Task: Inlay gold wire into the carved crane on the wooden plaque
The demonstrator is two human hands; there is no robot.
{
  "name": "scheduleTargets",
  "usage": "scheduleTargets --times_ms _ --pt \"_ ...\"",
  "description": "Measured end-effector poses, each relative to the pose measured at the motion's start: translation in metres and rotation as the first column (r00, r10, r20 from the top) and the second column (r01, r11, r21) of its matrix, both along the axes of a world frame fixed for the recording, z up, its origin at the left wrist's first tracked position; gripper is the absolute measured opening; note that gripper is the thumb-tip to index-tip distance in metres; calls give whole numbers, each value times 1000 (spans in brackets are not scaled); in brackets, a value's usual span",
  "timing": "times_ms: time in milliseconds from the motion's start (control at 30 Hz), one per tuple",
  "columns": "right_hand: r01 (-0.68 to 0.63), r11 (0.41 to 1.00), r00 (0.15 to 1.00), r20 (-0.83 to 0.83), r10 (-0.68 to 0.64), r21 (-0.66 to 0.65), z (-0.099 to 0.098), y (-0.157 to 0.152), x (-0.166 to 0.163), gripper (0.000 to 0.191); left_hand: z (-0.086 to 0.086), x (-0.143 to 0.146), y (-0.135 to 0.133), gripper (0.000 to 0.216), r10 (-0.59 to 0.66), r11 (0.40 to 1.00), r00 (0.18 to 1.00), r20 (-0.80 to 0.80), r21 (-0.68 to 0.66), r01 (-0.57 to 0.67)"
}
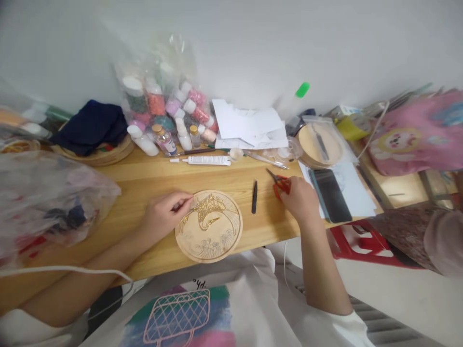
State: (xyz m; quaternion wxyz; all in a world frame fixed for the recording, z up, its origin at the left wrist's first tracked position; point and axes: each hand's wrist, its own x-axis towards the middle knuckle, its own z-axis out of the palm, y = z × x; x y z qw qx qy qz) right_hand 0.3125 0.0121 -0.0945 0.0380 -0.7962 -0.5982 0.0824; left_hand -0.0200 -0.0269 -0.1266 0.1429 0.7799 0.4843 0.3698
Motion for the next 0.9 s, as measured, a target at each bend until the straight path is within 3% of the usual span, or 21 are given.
scheduleTargets --times_ms 200,333,400,467,533,633,800,900 --pt "-36 997 981 -188 48 66 6 8 11 15 2 1 2 14 13 998 1000 -2 66 -13" --pt "-78 977 890 -428 157 197 8 -11 3 13 14 3 -1 17 28 992 1000 -2 120 -28" --pt "-105 949 777 -570 266 299 11 -30 -9 15 29 5 -7 18 16 987 1000 -3 161 -15" --pt "-110 878 448 -766 461 465 16 -49 -26 20 51 10 -17 15 -15 980 1000 -16 196 18" --pt "-154 823 372 -739 561 547 22 -66 -45 17 74 17 -28 11 -30 973 999 -32 228 37" --pt "-236 710 396 -602 694 663 28 -78 -69 15 100 27 -42 8 -30 964 999 -19 263 34" --pt "-351 557 389 -424 818 753 32 -80 -84 14 117 39 -53 11 -81 961 996 -36 263 87" --pt "-359 505 397 -361 844 785 32 -81 -85 13 123 44 -57 11 -115 965 992 -51 230 123"
